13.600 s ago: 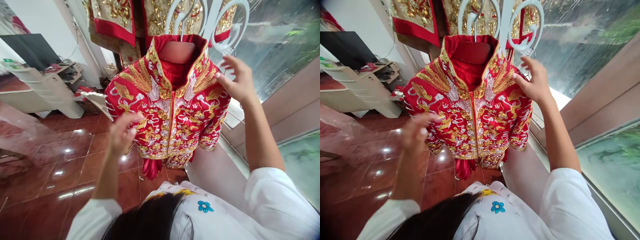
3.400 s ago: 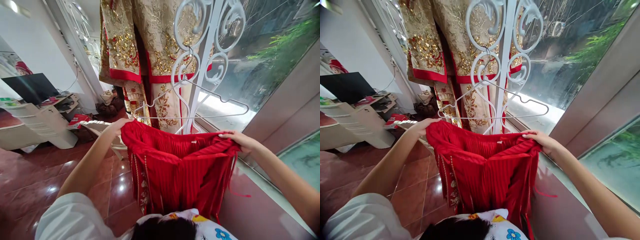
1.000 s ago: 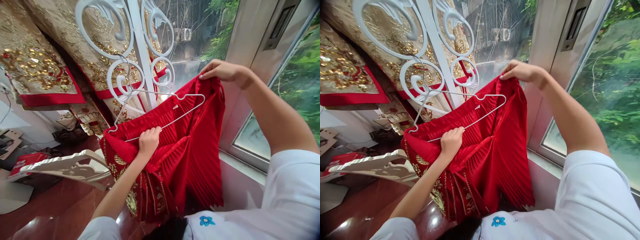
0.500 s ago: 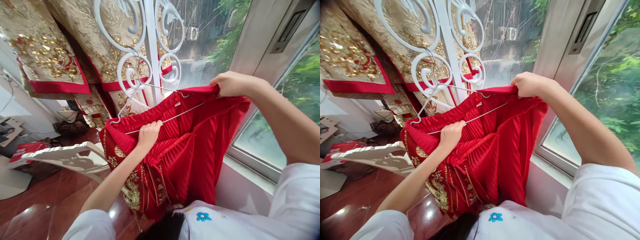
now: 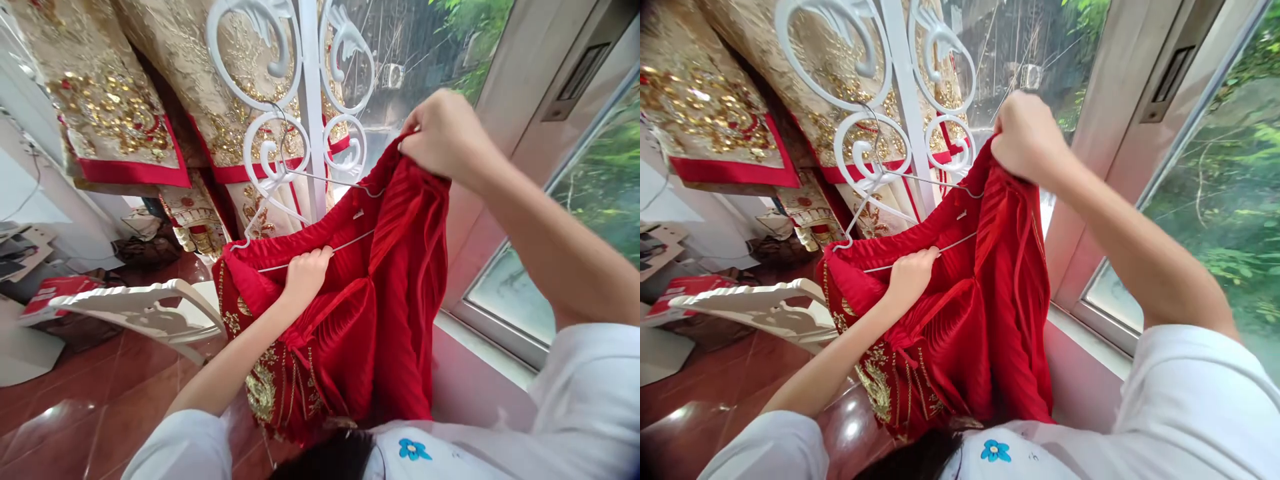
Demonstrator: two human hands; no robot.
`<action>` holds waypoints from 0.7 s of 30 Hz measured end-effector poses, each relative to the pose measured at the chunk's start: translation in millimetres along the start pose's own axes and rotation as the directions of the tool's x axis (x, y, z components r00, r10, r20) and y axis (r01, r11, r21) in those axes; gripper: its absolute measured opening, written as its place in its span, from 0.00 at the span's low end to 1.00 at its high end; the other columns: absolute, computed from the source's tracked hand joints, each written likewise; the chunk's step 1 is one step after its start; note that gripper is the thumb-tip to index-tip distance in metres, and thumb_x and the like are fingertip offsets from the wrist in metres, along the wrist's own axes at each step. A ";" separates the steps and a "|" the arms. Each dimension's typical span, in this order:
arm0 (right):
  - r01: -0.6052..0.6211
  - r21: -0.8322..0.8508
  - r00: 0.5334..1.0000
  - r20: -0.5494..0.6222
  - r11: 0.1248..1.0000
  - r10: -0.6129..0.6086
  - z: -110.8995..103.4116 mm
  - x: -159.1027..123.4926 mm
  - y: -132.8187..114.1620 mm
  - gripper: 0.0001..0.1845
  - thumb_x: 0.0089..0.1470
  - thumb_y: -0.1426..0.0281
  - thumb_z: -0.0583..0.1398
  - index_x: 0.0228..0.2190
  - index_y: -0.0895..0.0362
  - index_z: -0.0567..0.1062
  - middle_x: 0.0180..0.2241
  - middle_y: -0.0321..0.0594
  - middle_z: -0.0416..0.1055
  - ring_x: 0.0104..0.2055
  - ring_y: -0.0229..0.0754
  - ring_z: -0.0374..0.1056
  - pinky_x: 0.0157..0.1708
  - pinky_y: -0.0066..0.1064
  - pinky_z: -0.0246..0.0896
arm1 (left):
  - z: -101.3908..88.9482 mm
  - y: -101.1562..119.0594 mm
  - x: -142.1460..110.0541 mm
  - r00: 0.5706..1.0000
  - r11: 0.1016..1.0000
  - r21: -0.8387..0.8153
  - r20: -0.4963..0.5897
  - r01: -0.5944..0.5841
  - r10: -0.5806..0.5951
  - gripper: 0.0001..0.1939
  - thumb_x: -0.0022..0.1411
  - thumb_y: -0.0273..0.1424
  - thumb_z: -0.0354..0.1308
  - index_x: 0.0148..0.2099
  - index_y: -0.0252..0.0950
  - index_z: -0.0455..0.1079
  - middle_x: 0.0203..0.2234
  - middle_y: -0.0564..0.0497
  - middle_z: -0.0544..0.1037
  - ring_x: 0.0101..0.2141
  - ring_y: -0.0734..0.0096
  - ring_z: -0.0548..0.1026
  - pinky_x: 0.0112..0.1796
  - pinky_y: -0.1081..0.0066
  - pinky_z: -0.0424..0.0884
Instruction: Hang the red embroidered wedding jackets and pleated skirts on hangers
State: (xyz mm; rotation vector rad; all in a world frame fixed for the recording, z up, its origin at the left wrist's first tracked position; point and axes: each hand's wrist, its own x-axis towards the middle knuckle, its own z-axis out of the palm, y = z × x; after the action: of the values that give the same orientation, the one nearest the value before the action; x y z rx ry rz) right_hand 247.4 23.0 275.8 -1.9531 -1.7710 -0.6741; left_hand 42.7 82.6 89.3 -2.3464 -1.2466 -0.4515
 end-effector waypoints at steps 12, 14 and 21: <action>0.300 0.054 0.950 -0.107 0.952 -0.293 62.7 -60.9 -36.6 0.25 0.60 0.54 0.47 0.40 0.57 0.75 0.23 0.50 0.69 0.32 0.49 0.67 0.28 0.35 0.53 | -53.1 -57.3 -55.1 0.756 0.884 -0.140 -0.472 0.445 -0.455 0.24 0.62 0.44 0.49 0.53 0.32 0.64 0.44 0.36 0.73 0.47 0.48 0.69 0.48 0.54 0.62; 0.341 0.137 0.928 -0.204 0.930 -0.311 59.5 -35.4 -47.3 0.27 0.59 0.51 0.47 0.41 0.56 0.74 0.27 0.50 0.69 0.36 0.50 0.66 0.31 0.36 0.55 | -57.0 -74.3 -62.7 0.649 0.737 -0.191 -0.366 0.649 -0.667 0.25 0.61 0.47 0.48 0.47 0.31 0.67 0.37 0.35 0.75 0.42 0.45 0.72 0.43 0.53 0.65; 0.386 0.324 0.914 -0.261 0.864 -0.311 92.2 18.6 -81.3 0.25 0.62 0.55 0.44 0.40 0.56 0.75 0.28 0.48 0.70 0.37 0.49 0.65 0.33 0.36 0.55 | -54.9 -117.2 -64.2 0.647 0.589 -0.467 -0.044 0.660 -0.761 0.13 0.57 0.38 0.49 0.27 0.35 0.65 0.22 0.46 0.72 0.30 0.59 0.74 0.34 0.63 0.68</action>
State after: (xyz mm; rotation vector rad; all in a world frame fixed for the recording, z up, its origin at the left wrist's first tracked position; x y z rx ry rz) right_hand 174.8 101.6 212.5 -1.2804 -1.9744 -0.5731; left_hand -94.5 67.4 132.0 -1.8617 -2.1245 -1.3459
